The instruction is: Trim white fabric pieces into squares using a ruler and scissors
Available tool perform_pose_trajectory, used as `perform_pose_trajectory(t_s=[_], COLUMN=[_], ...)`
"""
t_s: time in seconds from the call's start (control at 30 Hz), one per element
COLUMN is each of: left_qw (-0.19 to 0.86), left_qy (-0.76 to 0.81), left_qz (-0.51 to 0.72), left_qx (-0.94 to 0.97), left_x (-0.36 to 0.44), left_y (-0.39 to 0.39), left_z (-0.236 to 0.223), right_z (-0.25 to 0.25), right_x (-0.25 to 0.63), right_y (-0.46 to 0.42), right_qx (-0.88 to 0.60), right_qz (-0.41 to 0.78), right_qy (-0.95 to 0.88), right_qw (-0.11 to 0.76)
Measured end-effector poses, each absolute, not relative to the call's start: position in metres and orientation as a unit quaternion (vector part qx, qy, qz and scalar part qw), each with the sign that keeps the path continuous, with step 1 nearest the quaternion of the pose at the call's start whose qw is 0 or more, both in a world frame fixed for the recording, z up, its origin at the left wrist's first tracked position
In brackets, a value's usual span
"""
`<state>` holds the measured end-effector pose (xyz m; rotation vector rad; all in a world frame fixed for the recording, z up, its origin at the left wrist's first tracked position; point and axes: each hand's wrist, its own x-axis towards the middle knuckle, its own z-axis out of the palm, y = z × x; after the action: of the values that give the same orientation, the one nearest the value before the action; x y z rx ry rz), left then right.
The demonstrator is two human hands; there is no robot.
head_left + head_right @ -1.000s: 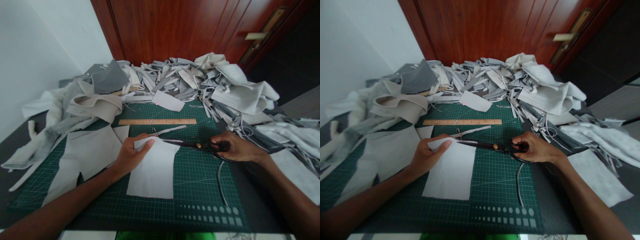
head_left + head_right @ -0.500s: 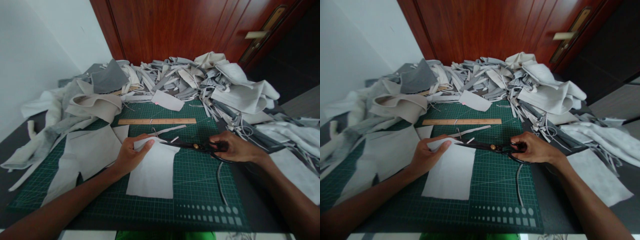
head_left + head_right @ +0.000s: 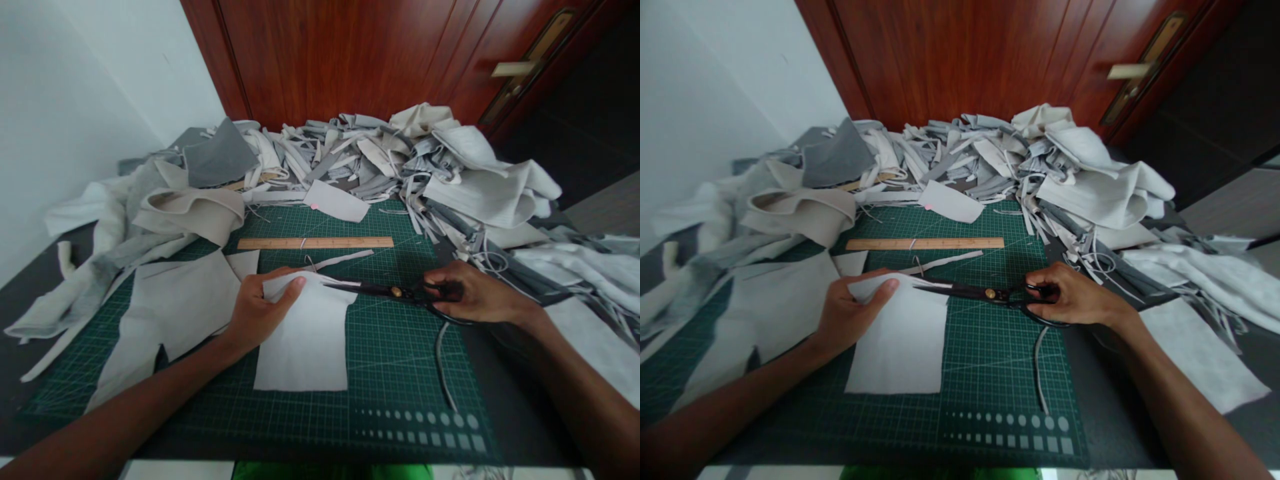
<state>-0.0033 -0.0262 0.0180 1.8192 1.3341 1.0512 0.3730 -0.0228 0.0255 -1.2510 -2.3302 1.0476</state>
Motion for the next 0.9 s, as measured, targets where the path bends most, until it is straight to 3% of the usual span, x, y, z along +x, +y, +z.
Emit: perform_pose_trajectory(t_s=[0.27,0.6,0.9], left_qw=[0.319,0.305,0.301], left_qy=[0.521,0.544,0.544], left_qz=[0.381,0.386,0.382], left_qx=[0.694,0.68,0.684], left_x=[-0.0065,-0.0051,-0.0044], left_y=[-0.0261,-0.0276,-0.0258], left_z=[0.0187,0.0223,0.0244], right_z=[0.0272,0.0255,0.0235], right_x=[0.3732,0.3682,0.3715], right_y=[-0.0218,-0.025,-0.0203], right_qx=[-0.408,-0.434,-0.413], right_qz=[0.367,0.366,0.382], right_qy=[-0.828,-0.804,-0.812], right_qw=[0.116,0.174,0.154])
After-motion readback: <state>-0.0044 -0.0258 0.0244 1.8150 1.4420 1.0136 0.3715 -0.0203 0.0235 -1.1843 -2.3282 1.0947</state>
